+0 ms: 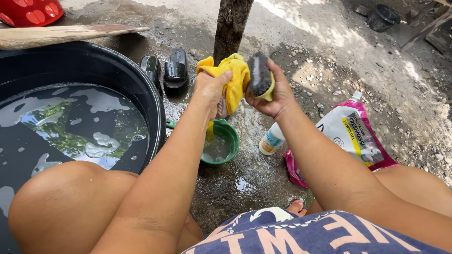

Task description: Hand-washing a piece of clothing using a brush, detergent, and a basin.

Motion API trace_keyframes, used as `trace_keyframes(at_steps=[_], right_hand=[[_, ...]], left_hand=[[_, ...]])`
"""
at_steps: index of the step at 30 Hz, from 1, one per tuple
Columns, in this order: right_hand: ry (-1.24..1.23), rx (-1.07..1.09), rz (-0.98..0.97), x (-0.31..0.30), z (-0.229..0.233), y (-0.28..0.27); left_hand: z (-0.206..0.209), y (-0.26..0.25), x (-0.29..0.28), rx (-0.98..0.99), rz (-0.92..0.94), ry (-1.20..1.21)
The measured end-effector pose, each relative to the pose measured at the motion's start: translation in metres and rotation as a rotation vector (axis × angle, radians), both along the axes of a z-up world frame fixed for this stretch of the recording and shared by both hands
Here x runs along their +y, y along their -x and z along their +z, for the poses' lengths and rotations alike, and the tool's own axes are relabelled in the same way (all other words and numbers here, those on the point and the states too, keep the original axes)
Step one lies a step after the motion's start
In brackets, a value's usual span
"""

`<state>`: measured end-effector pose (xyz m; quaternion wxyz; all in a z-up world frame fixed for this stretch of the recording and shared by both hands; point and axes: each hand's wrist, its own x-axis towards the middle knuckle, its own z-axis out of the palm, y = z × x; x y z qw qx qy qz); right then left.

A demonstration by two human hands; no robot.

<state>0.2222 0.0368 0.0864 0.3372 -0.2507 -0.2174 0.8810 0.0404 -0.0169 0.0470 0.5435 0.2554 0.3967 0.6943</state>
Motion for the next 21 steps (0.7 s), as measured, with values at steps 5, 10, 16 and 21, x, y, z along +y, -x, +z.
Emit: trace_keyframes(at_steps=[5, 10, 16, 21], right_hand=[[-0.423, -0.92, -0.04, -0.027, 0.041, 0.018], [-1.291, -1.289, -0.076, -0.076, 0.024, 0.064], [-1.206, -1.195, -0.043, -0.057, -0.016, 0.081], [-1.26, -1.21, 0.053, -0.086, -0.027, 0.072]], left_hand=[[0.007, 0.011, -0.02, -0.281, 0.226, 0.221], [-0.011, 0.01, -0.02, -0.41, 0.333, 0.525], [-0.067, 0.02, -0.014, -0.535, 0.008, 0.381], [-0.097, 0.032, -0.017, -0.447, 0.022, 0.324]])
